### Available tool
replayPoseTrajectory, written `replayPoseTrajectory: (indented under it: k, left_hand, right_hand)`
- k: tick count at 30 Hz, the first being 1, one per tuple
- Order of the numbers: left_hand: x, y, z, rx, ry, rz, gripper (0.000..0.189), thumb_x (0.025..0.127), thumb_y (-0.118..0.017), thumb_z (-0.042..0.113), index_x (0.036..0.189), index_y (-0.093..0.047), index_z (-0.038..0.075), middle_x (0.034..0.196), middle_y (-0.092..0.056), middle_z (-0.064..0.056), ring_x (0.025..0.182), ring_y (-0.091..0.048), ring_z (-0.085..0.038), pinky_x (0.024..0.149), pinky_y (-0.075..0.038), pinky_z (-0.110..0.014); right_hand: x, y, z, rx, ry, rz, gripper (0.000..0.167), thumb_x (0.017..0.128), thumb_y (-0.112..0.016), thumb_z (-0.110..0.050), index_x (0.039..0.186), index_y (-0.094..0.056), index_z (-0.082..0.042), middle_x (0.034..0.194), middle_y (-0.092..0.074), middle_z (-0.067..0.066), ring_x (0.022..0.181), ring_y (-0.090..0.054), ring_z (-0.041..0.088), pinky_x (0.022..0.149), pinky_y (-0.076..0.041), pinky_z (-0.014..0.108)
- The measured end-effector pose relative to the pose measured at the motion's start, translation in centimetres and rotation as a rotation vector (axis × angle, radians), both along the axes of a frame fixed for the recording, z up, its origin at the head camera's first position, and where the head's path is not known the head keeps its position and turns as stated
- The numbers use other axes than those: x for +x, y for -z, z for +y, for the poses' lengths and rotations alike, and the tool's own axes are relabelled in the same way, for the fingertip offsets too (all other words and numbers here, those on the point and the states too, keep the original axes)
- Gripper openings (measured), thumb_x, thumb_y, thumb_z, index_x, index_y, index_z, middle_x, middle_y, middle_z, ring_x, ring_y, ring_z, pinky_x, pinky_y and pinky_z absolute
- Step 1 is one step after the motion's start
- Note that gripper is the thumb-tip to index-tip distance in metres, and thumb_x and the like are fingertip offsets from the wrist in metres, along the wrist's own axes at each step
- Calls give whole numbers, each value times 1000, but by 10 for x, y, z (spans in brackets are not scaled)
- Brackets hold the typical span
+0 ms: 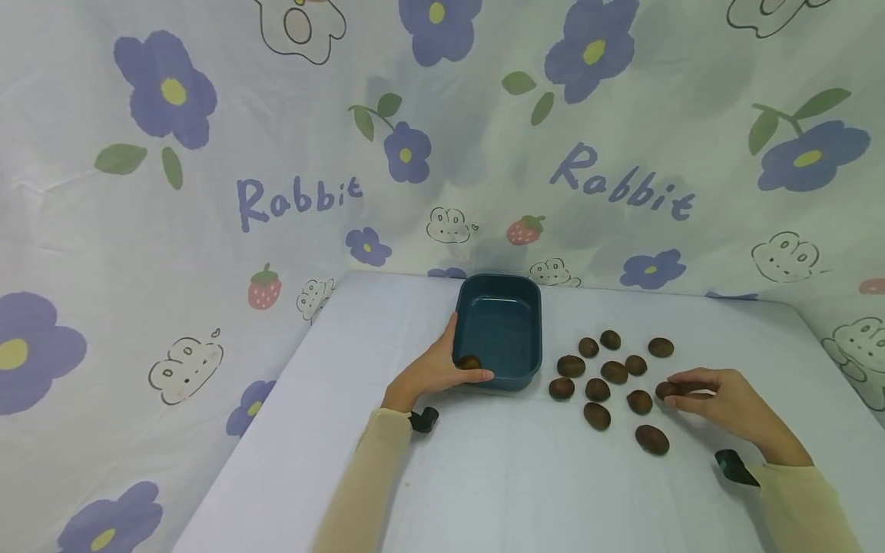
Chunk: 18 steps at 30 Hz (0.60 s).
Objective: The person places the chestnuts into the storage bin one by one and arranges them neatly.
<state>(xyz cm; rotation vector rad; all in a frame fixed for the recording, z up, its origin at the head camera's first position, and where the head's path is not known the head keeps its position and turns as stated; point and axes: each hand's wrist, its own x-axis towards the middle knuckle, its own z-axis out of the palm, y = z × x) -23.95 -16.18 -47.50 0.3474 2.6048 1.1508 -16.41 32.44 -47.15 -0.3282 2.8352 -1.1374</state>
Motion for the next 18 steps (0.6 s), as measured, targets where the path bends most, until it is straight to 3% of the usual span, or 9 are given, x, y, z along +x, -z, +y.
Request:
replayPoseTrajectory:
  k: [7, 18]
  left_hand:
    - [0, 1, 0, 30, 12, 19, 144, 68, -82, 76, 165, 16, 33, 176, 3, 7, 163, -12, -24, 128, -23, -59]
    - [0, 0, -1, 20, 15, 11, 145, 69, -82, 75, 166, 15, 29, 177, 3, 4, 163, -12, -25, 129, -22, -58]
  right_hand:
    - [1, -6, -5, -35, 22, 23, 38, 91, -82, -28, 120, -74, -5, 109, -78, -2, 96, -62, -16, 80, -54, 10]
    - [1, -18, -21, -68, 38, -6, 43, 91, -81, -32, 125, -73, -7, 114, -76, -6, 97, -61, -17, 81, -55, 10]
